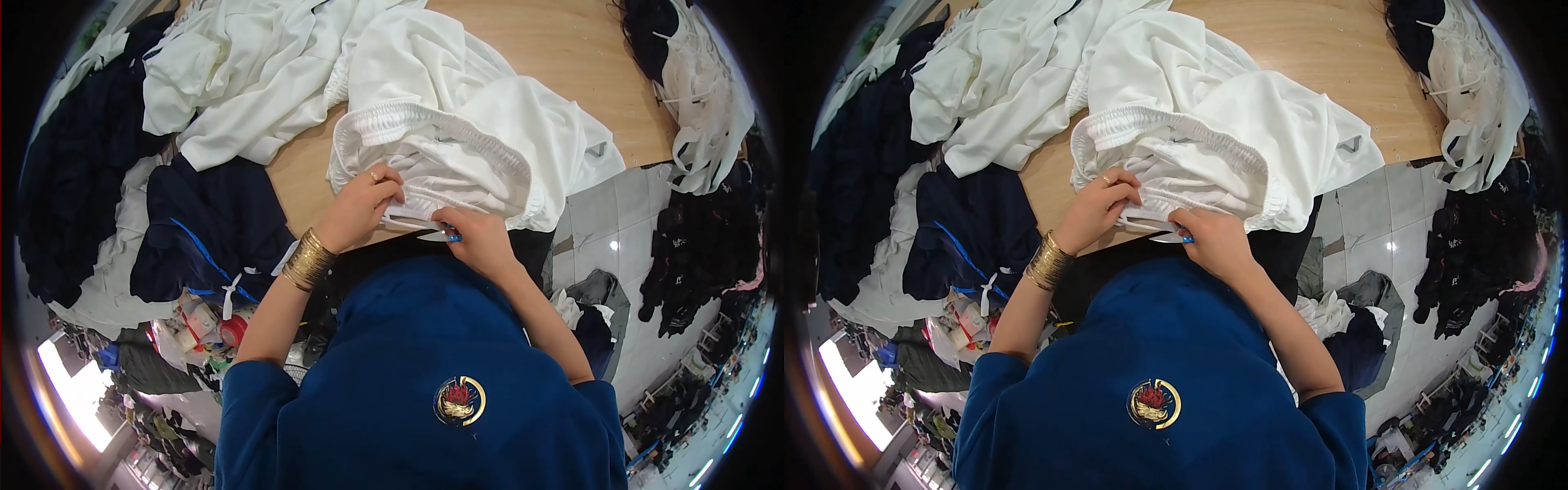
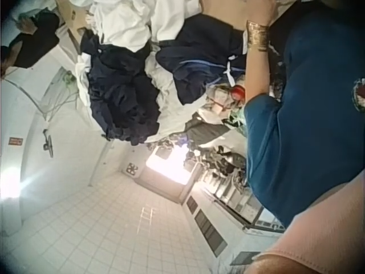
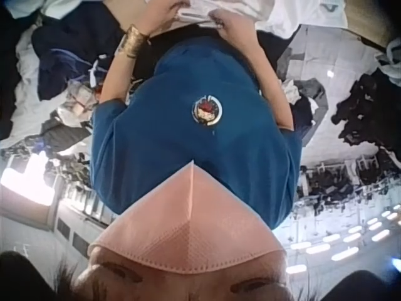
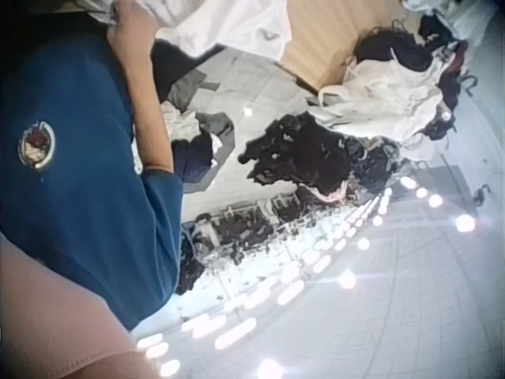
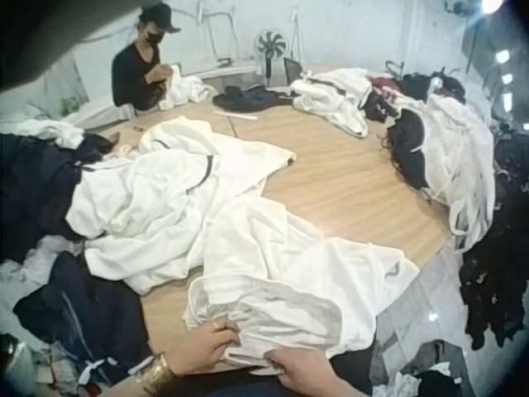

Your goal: Trimming loose threads from the waistband and seams of white shorts using a pair of thread snips.

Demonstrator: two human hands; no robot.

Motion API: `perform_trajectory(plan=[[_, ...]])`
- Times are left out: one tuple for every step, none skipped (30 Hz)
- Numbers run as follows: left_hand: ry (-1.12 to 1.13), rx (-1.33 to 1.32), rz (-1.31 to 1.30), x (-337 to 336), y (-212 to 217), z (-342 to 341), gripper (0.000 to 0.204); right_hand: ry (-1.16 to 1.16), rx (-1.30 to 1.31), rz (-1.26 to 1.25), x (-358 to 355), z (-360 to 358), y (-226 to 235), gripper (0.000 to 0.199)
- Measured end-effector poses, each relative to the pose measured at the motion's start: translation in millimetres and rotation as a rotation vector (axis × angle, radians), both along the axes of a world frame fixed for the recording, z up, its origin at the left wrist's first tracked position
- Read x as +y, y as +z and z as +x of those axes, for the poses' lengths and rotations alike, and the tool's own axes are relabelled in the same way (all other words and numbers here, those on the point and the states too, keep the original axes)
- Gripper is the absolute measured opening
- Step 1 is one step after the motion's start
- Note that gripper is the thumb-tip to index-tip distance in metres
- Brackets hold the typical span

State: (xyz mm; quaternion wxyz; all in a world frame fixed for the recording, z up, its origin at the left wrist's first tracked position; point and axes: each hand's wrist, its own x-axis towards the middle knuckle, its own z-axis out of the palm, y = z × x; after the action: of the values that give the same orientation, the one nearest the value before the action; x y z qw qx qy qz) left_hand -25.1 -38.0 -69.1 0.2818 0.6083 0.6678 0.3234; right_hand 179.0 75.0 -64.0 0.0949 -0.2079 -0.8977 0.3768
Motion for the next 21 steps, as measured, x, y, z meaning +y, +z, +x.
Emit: perform_trajectory(plan=[[0.003, -0.002, 0.001, 0, 0, 0, 0.014, 0.046, -0.075, 0.006, 2, 0, 6, 0.023], [0.004, 0.022, 0.014, 1, 0, 0, 0.014, 0.092, -0.150, 0.011, 3, -1, 9, 0.025], [0.005, 0.045, 0.028, 1, 0, 0, 0.014, 0.095, -0.152, 0.012, 1, -1, 9, 0.025], [0.005, 0.043, 0.029, 3, 2, 1, 0.014, 0.072, -0.140, 0.009, 1, -1, 8, 0.026], [0.024, 0.047, 0.036, 3, 6, 3, 0.014, 0.048, -0.128, 0.007, 0, -1, 8, 0.027], [0.042, 0.052, 0.044, 3, 8, 4, 0.015, 0.048, -0.130, 0.008, 0, -2, 8, 0.027], [0.044, 0.051, 0.045, 2, 7, 5, 0.015, 0.019, -0.167, -0.012, 0, -3, 9, 0.028], [0.038, 0.082, 0.051, 1, 6, 5, 0.017, -0.010, -0.204, -0.032, -1, -5, 10, 0.029], [0.032, 0.113, 0.057, 0, 5, 5, 0.018, -0.009, -0.205, -0.031, -1, -6, 11, 0.029], [0.033, 0.112, 0.058, 0, 5, 5, 0.018, -0.039, -0.235, -0.032, -2, -8, 12, 0.030], [0.065, 0.051, 0.037, 0, 7, 6, 0.019, -0.070, -0.265, -0.033, -2, -10, 12, 0.031], [0.096, -0.010, 0.016, 1, 8, 6, 0.020, -0.069, -0.265, -0.032, -3, -11, 14, 0.031], [0.096, -0.010, 0.016, 0, 9, 5, 0.020, -0.074, -0.246, -0.036, -4, -12, 15, 0.033], [0.084, 0.007, 0.023, 0, 10, 4, 0.020, -0.078, -0.227, -0.040, -4, -13, 17, 0.035], [0.071, 0.025, 0.029, -1, 11, 4, 0.019, -0.078, -0.227, -0.039, -5, -14, 19, 0.035], [0.072, 0.025, 0.030, 0, 11, 4, 0.019, -0.069, -0.202, 0.020, -5, -14, 21, 0.036], [0.094, 0.030, 0.030, 0, 11, 5, 0.018, -0.060, -0.177, 0.080, -5, -15, 22, 0.037], [0.116, 0.035, 0.029, 1, 12, 6, 0.017, -0.060, -0.177, 0.081, -5, -14, 20, 0.037], [0.116, 0.035, 0.031, 1, 12, 5, 0.017, -0.041, -0.175, 0.136, -4, -13, 16, 0.037], [0.128, 0.011, -0.003, 2, 12, 4, 0.016, -0.022, -0.173, 0.190, -4, -13, 15, 0.036], [0.141, -0.013, -0.037, 3, 13, 4, 0.015, -0.023, -0.173, 0.191, -4, -12, 14, 0.036]])
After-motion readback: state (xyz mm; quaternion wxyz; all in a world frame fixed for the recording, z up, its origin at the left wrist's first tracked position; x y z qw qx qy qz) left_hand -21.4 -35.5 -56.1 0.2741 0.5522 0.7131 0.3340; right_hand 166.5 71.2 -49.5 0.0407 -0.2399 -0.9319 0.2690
